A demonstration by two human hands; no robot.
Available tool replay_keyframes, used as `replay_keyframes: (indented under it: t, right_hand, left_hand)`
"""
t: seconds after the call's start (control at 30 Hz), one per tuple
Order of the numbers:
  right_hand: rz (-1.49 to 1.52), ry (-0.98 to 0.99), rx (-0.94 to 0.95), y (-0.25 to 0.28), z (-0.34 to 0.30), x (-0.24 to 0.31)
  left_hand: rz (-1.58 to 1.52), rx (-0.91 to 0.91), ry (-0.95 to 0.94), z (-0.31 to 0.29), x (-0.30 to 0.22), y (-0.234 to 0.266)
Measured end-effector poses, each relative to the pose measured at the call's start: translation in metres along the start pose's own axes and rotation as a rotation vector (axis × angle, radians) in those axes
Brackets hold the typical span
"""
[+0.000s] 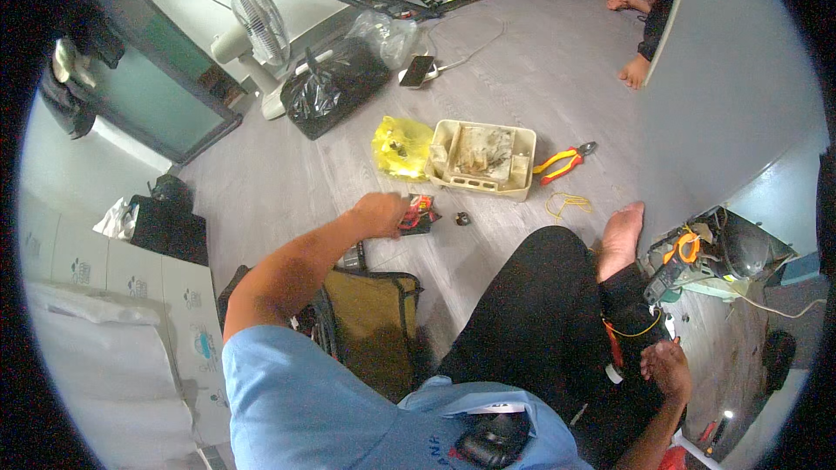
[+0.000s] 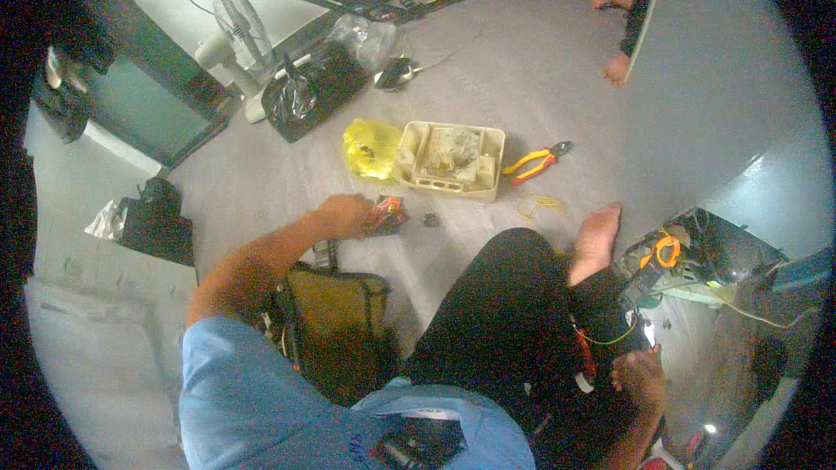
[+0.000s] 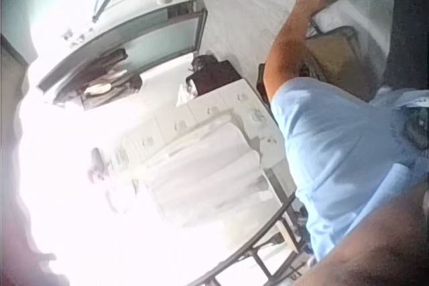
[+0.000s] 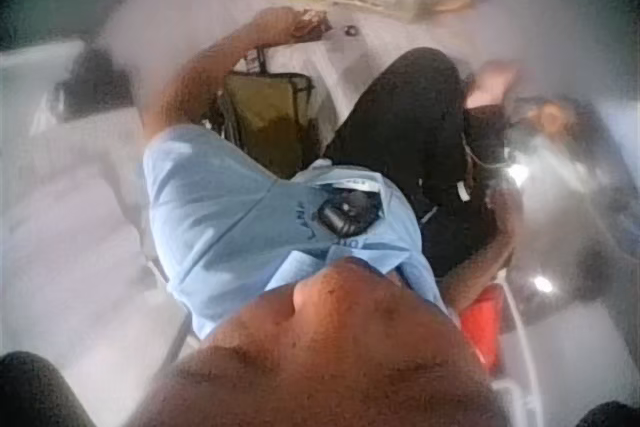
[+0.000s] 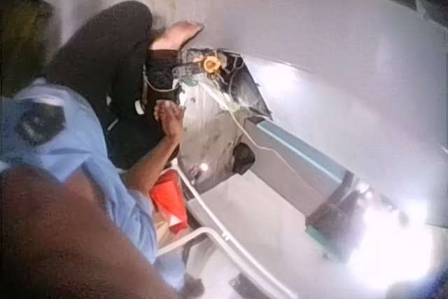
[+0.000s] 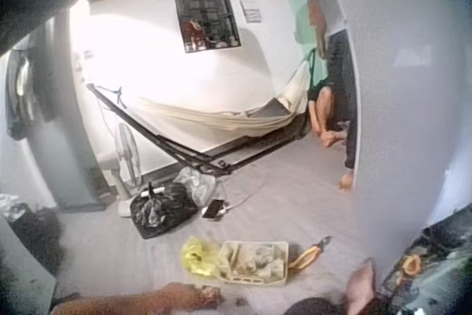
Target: The person sits on the floor and repairs an appliance by stripping and twisting wires, using pliers and a screwdriver. They then use a multimeter to test the connections and pack the tools into a bag.
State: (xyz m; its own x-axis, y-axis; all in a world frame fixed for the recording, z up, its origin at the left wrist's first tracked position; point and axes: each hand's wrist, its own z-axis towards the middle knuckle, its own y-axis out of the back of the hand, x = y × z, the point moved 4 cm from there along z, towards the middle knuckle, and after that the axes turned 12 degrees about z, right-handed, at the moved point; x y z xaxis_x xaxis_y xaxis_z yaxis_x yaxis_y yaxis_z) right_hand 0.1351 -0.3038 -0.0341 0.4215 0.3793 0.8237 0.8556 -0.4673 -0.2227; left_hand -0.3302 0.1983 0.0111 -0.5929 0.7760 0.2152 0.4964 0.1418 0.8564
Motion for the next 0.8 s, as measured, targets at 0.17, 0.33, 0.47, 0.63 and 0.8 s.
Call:
replay_keyframes:
  t: [0.17,0.33,0.47,0.63,0.8]
  right_hand:
    - [-0.14,-0.007,0.107,-0.031,-0.009,0.017]
    - [-0.311,0.156,0.172,-0.145,-0.001,0.067]
    - [-0.265,0.684,0.214,-0.259,0.002,0.115]
    - [-0.278,0.681,-0.008,-0.277,-0.012,0.123]
    - [-0.477,0.877,-0.306,-0.261,0.012,0.077]
  left_hand:
    - [-0.19,-0.184,0.042,-0.03,0.011,0.01]
    - [-0.898,-0.301,-0.079,-0.053,-0.025,0.131]
    - [-1.846,0.065,-0.152,-0.049,-0.105,0.135]
    - [-1.845,0.109,0.109,-0.039,-0.214,0.112]
    - [-2.104,0.58,0.064,-0.055,-0.266,0.068]
